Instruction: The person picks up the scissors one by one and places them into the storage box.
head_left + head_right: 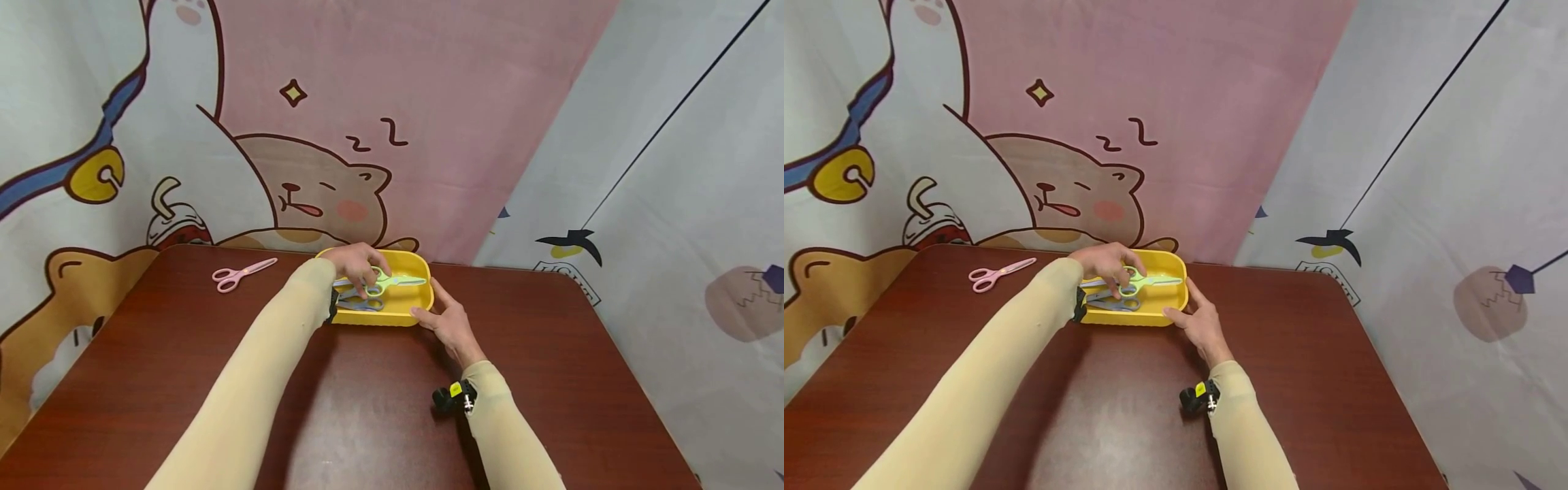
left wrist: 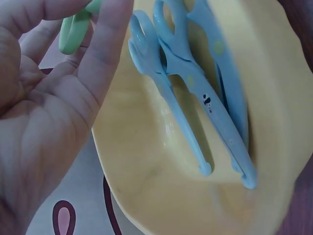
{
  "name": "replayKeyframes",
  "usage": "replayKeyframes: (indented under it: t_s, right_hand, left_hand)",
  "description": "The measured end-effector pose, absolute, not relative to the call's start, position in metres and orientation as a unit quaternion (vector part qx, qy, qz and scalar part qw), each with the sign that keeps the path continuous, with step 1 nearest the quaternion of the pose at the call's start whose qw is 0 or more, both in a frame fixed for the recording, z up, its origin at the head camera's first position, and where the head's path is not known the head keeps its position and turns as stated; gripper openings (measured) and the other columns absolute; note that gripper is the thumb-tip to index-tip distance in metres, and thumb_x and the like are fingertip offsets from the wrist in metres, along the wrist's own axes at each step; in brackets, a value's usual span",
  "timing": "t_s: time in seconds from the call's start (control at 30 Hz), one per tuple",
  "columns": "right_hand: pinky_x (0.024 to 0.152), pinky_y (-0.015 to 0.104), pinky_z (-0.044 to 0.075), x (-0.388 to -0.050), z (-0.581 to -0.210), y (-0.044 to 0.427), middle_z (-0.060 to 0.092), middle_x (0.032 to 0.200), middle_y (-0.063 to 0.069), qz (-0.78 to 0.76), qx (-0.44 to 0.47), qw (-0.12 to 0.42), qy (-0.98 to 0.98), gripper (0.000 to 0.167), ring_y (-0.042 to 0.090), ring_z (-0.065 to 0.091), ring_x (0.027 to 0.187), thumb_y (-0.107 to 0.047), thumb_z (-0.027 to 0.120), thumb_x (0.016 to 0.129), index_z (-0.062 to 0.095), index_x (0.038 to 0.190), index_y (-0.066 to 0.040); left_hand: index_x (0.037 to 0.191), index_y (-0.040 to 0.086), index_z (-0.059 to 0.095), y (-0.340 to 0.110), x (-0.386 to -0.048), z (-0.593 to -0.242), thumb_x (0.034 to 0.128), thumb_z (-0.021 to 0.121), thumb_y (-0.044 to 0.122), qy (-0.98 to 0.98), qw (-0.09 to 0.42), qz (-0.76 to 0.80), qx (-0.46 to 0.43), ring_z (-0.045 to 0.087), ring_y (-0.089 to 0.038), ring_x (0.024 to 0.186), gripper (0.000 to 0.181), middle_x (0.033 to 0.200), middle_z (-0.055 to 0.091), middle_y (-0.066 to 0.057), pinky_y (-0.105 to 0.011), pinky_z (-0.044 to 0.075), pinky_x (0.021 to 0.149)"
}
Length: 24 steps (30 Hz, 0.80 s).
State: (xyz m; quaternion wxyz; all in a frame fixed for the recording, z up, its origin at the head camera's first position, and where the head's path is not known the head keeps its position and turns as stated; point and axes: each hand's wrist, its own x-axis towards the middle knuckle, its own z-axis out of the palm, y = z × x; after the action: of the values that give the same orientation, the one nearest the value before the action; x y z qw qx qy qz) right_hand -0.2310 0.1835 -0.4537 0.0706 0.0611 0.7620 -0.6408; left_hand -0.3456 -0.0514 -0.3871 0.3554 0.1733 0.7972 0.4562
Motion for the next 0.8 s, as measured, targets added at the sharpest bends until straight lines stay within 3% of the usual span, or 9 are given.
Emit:
replayKeyframes:
  t_s: [0.5,0.8]
  right_hand:
    - [0.092,0.039,0.057,-0.230,-0.453,0.184,0.031,0.166,0.011,-0.636,0.064,0.071,0.765,0.090,0.016,0.071,0.099,-0.010,0.080,0.091,0.030,0.164,-0.027]
    - [0.091,0.036,0.058,-0.230,-0.453,0.185,0.027,0.168,0.009,-0.630,0.061,0.067,0.772,0.090,0.017,0.071,0.099,-0.012,0.081,0.090,0.030,0.164,-0.027]
  left_hand:
    - [0.124,0.008,0.072,-0.047,-0.353,-0.399,0.0860,0.063,-0.014,0.800,0.405,0.425,0.125,0.060,-0.023,0.095,0.045,0.142,0.049,-0.012,-0.042,0.062,0.078]
    - [0.127,0.008,0.069,-0.047,-0.354,-0.401,0.0873,0.061,-0.014,0.797,0.436,0.396,0.134,0.063,-0.023,0.085,0.046,0.109,0.056,-0.014,-0.039,0.062,0.079]
